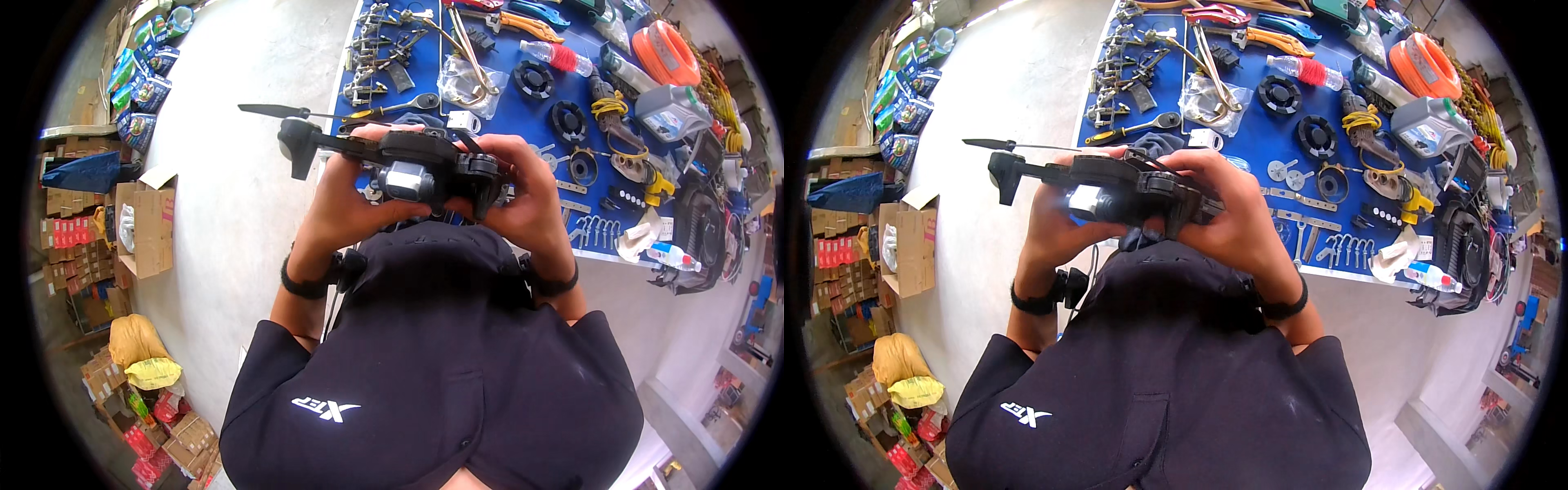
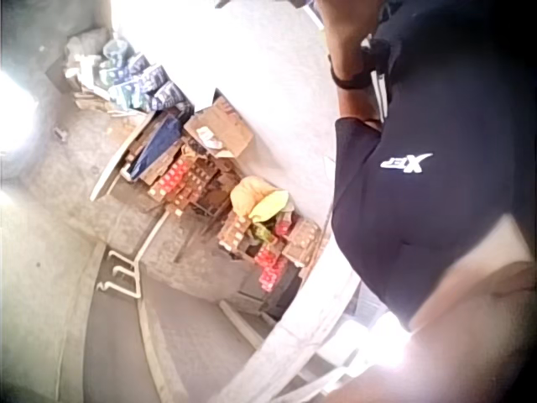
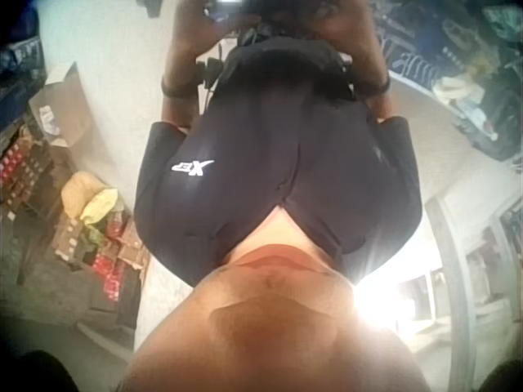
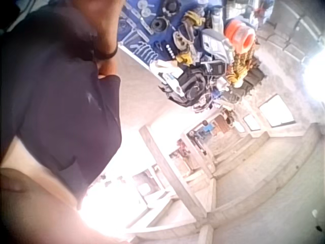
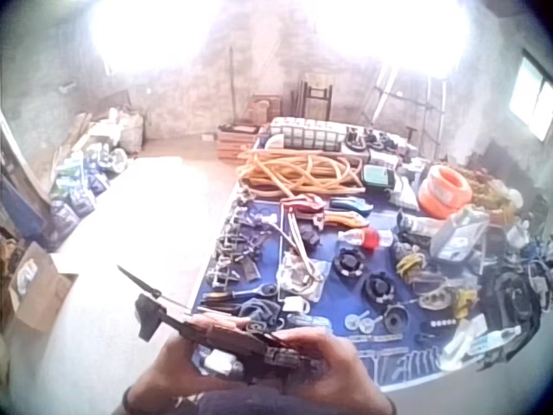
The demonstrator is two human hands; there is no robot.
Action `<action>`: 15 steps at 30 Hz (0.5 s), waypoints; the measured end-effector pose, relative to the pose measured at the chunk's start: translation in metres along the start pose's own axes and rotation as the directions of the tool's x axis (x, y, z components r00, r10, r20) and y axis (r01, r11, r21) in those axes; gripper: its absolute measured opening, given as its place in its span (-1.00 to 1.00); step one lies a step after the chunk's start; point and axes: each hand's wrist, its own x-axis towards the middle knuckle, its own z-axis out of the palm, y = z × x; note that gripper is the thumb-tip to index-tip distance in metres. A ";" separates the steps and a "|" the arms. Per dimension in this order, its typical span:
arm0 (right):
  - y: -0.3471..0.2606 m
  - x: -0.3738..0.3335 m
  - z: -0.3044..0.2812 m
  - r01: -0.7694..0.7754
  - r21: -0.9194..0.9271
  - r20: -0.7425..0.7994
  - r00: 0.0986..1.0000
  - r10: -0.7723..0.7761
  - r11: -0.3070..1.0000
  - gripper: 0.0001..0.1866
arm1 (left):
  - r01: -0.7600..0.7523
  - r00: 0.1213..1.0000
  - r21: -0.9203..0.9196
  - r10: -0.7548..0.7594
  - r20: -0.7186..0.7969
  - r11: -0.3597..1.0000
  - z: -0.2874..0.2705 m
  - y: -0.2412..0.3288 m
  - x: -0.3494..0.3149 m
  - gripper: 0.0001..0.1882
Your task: The person adjusts the head-mounted camera and wipes it with a cloth. They then pick up a drone, unfold its arms, and inspect it. The person places the drone on a workbench and organizes various tools and parts, including a small metal piece and a cloth.
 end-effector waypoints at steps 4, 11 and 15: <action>-0.005 0.003 -0.002 0.199 -0.297 -0.026 0.976 -0.216 0.934 -0.37 | -0.046 0.998 0.124 0.050 -0.027 0.991 0.000 -0.006 -0.005 -0.19; -0.007 0.005 0.001 0.295 -0.680 -0.039 0.900 -0.434 0.672 -0.34 | -0.249 0.960 0.293 0.275 -0.051 0.923 0.005 -0.008 -0.002 -0.11; 0.004 0.005 0.010 0.287 -0.692 -0.110 0.865 -0.490 0.663 -0.35 | -0.323 0.924 0.321 0.370 -0.096 0.890 0.008 -0.007 0.000 -0.25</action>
